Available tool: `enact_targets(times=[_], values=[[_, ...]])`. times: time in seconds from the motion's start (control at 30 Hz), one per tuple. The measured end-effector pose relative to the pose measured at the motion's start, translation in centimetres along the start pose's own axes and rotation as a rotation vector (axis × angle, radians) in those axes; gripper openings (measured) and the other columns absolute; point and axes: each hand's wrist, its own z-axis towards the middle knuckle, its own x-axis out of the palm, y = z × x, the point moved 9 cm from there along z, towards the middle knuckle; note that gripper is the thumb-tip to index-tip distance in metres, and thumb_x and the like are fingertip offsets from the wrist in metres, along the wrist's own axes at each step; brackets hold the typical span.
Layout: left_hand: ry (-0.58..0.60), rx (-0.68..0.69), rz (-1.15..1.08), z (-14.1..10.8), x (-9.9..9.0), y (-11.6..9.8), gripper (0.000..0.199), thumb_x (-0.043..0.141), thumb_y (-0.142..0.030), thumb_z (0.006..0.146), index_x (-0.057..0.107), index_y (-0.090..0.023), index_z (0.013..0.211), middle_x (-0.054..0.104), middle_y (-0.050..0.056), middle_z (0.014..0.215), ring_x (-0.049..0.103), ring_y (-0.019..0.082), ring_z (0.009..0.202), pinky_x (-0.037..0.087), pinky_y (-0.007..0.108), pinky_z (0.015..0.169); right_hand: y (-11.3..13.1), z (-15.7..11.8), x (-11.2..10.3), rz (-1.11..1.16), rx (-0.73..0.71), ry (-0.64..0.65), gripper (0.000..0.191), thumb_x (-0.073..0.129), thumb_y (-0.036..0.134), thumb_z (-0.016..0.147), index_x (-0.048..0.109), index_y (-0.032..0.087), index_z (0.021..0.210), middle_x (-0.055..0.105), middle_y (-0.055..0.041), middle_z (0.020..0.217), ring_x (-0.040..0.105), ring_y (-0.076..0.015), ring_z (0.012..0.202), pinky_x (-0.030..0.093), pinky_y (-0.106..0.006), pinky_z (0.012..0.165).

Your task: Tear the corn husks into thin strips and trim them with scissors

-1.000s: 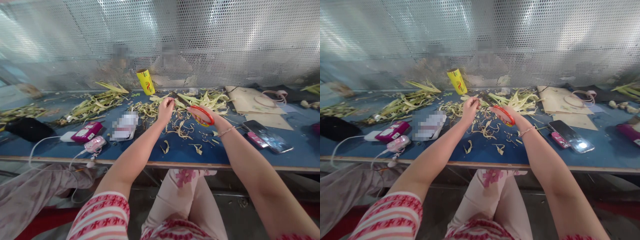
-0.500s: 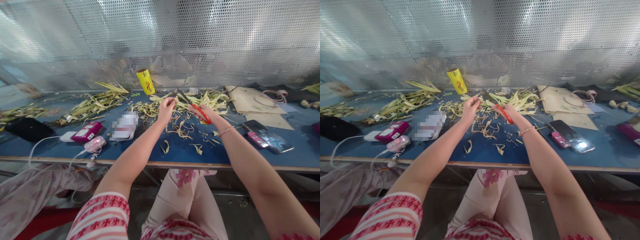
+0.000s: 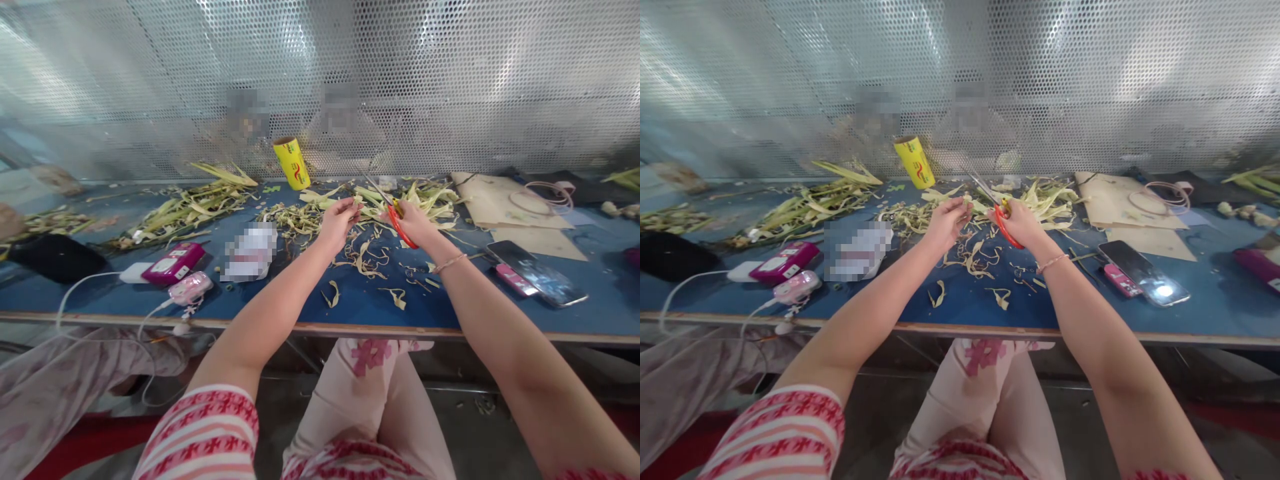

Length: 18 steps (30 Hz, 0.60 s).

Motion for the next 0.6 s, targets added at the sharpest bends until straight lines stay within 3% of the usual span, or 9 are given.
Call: enact_targets(times=[0.17,0.3,0.6], values=[[0.111,-0.065,0.004,-0.9,1.2,0.2,0.011,0.058,-0.006,0.080,0.061,-0.016,0.084,0.070,0.002,0.075,0.062,0.008,0.065,0.054,0.025,0.074,-1.1,0.4,0.2,0.162,0.085,-0.036,0.042,0.072,0.054,0.070,0.045,0.023,0.076,0.054,0.0003,0.070,0.054,-0.0186,0.072,0.046,-0.033,0.070],[0.210,-0.086,0.035,-1.7,2.2,0.5,0.008,0.061,-0.008,0.076,0.061,-0.016,0.079,0.067,0.000,0.070,0.062,0.008,0.065,0.052,0.024,0.070,0.0,0.6,0.7,0.396,-0.042,-0.023,0.041,0.075,0.048,0.069,0.049,0.022,0.086,0.064,-0.0027,0.081,0.060,-0.0200,0.082,0.050,-0.034,0.077],[0.235,0.165,0.334,-1.6,2.3,-1.2,0.004,0.064,-0.020,0.074,0.065,-0.016,0.073,0.062,-0.003,0.064,0.056,0.008,0.059,0.047,0.023,0.063,1.4,0.2,0.6,0.438,-0.124,0.013,0.040,0.078,0.042,0.068,0.052,0.022,0.091,0.067,-0.0046,0.091,0.064,-0.0190,0.086,0.052,-0.035,0.083]])
